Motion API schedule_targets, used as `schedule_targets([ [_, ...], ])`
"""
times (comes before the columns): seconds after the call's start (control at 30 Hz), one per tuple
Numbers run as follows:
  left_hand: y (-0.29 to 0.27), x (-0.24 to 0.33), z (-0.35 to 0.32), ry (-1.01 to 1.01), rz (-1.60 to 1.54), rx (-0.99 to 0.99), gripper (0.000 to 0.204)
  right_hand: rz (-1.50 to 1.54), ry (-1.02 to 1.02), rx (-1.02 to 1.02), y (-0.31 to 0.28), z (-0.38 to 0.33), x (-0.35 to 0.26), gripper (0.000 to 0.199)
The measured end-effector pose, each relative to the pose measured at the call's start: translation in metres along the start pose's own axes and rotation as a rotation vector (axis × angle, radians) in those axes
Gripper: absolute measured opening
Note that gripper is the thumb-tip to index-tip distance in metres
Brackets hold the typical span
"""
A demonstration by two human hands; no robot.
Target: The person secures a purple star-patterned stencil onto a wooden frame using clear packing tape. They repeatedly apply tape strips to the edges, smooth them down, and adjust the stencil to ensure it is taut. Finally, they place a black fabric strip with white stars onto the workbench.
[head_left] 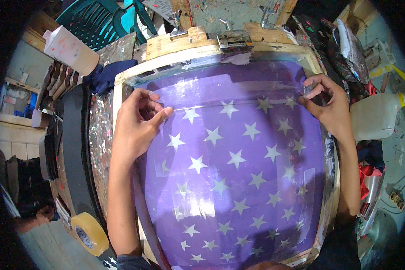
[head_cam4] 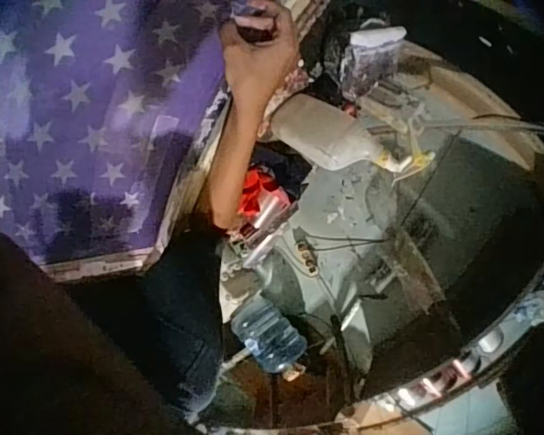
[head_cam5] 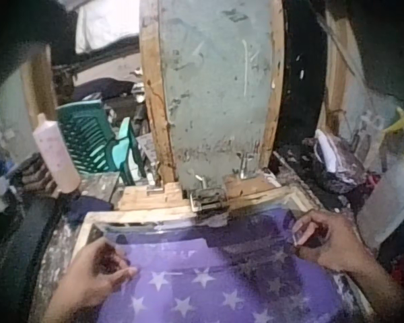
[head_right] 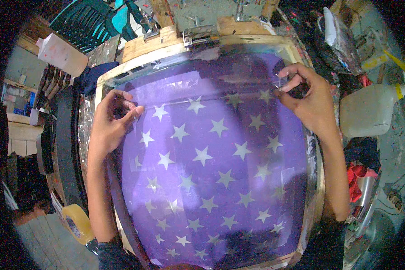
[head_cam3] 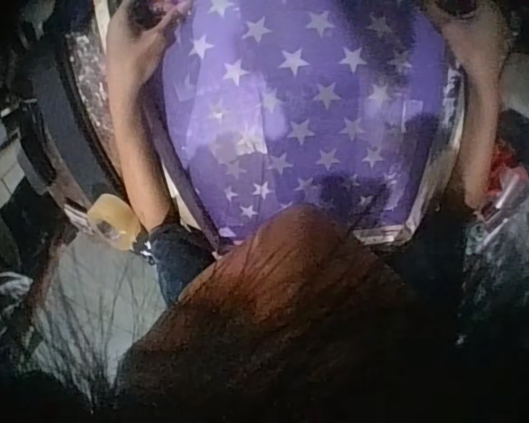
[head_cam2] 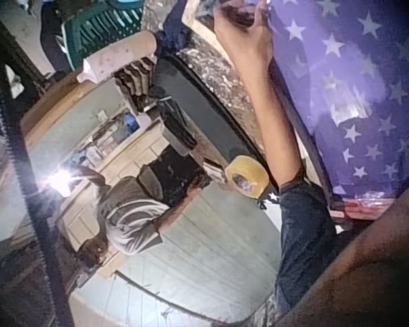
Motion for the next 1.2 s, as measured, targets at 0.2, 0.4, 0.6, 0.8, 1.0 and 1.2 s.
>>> schedule_targets([
  [0.2, 0.0003, 0.0044, 0.0004, 0.091, -0.004, 0.042, 0.029, -0.012, 0.019, -0.002, -0.0008, -0.0011, -0.0015, 0.035],
  [0.4, 0.0003, 0.0045, 0.0006, 0.057, -0.012, 0.033, 0.029, 0.012, 0.008, 0.022, 0.0001, -0.0008, -0.001, 0.035],
  [0.6, 0.0008, 0.0036, 0.0014, 0.066, -0.006, 0.025, 0.029, 0.004, 0.022, 0.015, 0.0, -0.001, 0.0002, 0.036],
  [0.8, 0.0011, 0.0016, 0.0019, 0.073, -0.024, 0.028, 0.03, 0.023, 0.015, 0.019, 0.0003, -0.0008, -0.0019, 0.037],
  [1.0, 0.0008, -0.0007, 0.003, 0.065, -0.003, 0.038, 0.03, -0.016, 0.023, 0.014, -0.0002, -0.0008, -0.0012, 0.036],
  [1.2, 0.0012, -0.0007, 0.0035, 0.066, -0.016, 0.031, 0.029, 0.017, 0.037, 0.001, 0.0013, -0.0004, 0.0028, 0.035],
])
Point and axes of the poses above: each hand's wrist, its own z-axis towards the middle knuckle, its own y-axis out of the palm, x = y × z, the point moved 5 cm from there along z, towards the middle knuckle, and after that the axes turned 2 degrees about y, right-handed, at the moved point
